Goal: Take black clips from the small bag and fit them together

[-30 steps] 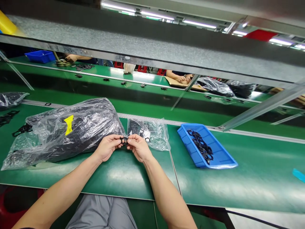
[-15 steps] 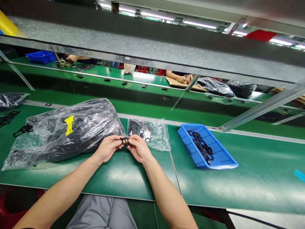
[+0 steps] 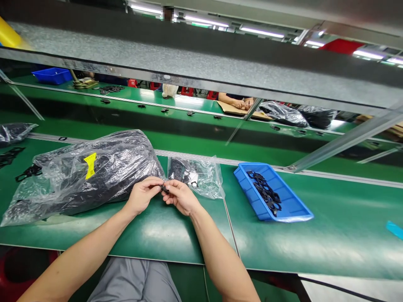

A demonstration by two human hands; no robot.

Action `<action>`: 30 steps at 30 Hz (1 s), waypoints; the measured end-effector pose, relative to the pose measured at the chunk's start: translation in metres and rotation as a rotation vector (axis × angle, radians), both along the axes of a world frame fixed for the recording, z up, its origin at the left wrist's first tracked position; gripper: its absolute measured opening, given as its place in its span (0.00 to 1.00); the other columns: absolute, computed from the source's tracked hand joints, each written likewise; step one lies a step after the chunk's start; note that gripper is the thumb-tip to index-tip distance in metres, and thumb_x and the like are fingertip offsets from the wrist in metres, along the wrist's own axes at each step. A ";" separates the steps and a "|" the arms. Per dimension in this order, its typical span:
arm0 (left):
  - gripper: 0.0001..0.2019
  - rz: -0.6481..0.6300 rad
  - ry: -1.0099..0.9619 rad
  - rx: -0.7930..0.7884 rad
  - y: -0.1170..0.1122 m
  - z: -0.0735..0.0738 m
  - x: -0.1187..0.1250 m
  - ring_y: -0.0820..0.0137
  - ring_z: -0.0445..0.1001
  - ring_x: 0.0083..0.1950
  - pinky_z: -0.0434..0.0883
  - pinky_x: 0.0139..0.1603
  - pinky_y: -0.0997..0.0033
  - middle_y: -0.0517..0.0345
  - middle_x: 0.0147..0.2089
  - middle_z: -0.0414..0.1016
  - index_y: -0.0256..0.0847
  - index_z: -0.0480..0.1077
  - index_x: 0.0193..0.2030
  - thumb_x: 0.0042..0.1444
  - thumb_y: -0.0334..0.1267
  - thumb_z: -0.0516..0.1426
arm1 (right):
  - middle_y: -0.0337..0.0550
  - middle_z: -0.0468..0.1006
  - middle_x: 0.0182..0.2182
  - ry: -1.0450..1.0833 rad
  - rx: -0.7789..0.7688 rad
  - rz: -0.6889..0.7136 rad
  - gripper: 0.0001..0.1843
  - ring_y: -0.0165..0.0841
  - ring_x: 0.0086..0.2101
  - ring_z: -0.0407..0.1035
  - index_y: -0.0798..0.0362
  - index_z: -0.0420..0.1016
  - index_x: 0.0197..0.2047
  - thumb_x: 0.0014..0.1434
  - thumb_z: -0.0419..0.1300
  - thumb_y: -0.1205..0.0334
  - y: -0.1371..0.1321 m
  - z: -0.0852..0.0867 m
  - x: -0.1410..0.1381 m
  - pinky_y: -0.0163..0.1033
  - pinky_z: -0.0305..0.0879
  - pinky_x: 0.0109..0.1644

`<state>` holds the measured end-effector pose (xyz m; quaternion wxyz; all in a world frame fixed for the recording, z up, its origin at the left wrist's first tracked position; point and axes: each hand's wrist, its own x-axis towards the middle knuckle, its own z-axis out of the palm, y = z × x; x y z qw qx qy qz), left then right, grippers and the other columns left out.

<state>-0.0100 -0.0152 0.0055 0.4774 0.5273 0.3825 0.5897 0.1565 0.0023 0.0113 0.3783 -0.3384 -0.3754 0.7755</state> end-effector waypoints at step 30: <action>0.16 -0.036 -0.109 -0.209 0.002 -0.012 0.005 0.72 0.75 0.35 0.75 0.34 0.73 0.57 0.34 0.76 0.37 0.75 0.44 0.48 0.38 0.65 | 0.36 0.73 0.27 -0.256 0.418 -0.401 0.15 0.29 0.26 0.69 0.51 0.70 0.35 0.47 0.69 0.55 -0.006 -0.017 -0.015 0.33 0.67 0.25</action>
